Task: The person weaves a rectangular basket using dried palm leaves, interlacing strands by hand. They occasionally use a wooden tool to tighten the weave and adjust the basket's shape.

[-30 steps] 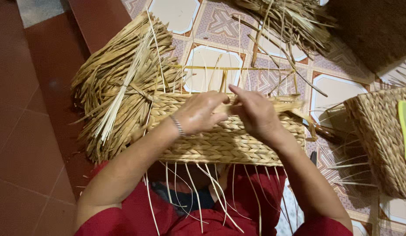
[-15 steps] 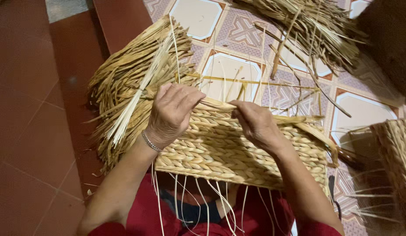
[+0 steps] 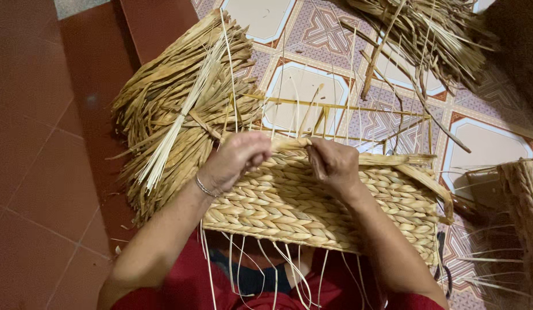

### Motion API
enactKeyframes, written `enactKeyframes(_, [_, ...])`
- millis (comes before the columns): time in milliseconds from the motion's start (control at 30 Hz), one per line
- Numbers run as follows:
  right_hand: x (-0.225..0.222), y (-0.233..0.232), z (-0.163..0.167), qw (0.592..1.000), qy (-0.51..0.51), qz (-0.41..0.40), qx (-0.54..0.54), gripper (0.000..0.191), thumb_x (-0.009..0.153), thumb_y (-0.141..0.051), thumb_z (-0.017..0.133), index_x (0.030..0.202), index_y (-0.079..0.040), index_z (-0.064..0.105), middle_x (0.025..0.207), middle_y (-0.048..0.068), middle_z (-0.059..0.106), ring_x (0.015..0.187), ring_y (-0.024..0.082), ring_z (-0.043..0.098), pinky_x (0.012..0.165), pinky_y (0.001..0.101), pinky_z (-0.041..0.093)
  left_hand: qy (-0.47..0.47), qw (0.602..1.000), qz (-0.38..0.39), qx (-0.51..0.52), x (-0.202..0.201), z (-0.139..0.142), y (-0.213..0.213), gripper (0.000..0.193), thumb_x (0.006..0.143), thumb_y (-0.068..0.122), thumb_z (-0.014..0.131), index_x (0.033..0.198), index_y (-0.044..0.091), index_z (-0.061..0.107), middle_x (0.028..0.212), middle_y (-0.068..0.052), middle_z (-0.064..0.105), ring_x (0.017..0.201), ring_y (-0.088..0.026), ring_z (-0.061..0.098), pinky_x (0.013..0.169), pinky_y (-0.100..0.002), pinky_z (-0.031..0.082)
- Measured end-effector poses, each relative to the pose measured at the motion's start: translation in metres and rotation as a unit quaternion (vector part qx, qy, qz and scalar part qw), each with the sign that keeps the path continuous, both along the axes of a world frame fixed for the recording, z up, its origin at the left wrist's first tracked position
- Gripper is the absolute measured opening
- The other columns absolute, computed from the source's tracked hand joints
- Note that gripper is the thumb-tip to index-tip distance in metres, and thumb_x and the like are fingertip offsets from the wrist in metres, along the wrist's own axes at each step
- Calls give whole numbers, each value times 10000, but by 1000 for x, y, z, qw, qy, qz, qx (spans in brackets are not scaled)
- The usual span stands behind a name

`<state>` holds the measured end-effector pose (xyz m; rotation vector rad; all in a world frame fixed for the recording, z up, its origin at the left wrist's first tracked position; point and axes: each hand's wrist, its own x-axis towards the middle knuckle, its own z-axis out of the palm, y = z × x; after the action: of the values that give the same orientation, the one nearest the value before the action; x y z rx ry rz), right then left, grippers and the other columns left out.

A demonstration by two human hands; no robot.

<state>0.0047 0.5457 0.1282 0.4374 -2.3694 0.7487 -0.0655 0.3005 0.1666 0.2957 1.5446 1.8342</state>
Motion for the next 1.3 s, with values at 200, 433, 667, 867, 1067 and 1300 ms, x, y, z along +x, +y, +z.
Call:
enactKeyframes(200, [5, -7, 5, 994, 29, 100, -16, 238, 966, -87, 675, 1188, -7, 649, 789, 86, 658, 640, 191, 642, 527, 347, 516, 429, 891, 85, -121, 0, 17, -7, 182, 953, 191, 690, 1025, 34, 636, 865, -27, 700, 698, -66, 670, 578, -174, 586])
enactKeyframes(433, [4, -2, -22, 997, -48, 61, -21, 96, 1000, -43, 650, 911, -71, 672, 593, 48, 620, 455, 142, 590, 408, 301, 455, 768, 574, 51, -281, -1, -4, -11, 95, 1024, 112, 595, 1056, 57, 665, 899, -70, 656, 841, -194, 628, 720, -293, 516])
enactKeyframes(667, [6, 0, -22, 996, -23, 63, -53, 101, 977, -49, 642, 904, -70, 709, 635, 46, 678, 449, 128, 592, 385, 294, 441, 213, 972, -62, -74, 7, -5, -3, 223, 1062, 222, 566, 928, 55, 629, 812, -18, 579, 688, -112, 515, 614, -223, 465])
enactKeyframes(867, [6, -3, -13, 993, 37, 108, -38, 210, 985, -98, 690, 1174, -9, 673, 806, 90, 707, 616, 172, 668, 508, 315, 529, 252, 955, -1, -159, 11, 23, -6, 185, 952, 196, 665, 1087, 77, 626, 782, -35, 656, 643, -94, 626, 528, -211, 527])
enactKeyframes(1067, [6, 0, -18, 998, 7, 60, 20, 41, 971, -66, 707, 997, -50, 679, 656, 67, 656, 500, 158, 601, 448, 333, 475, 678, 717, 56, -153, 10, 12, -2, 95, 974, 133, 708, 1035, 71, 671, 931, -69, 711, 850, -154, 690, 751, -251, 602])
enactKeyframes(1300, [9, 3, -17, 996, 49, 73, -6, 54, 967, -72, 706, 958, -39, 665, 712, 80, 689, 510, 153, 594, 447, 325, 443, 395, 910, -78, -101, 22, -2, 9, 110, 1031, 161, 639, 983, 79, 694, 876, -33, 706, 795, -111, 680, 699, -274, 603])
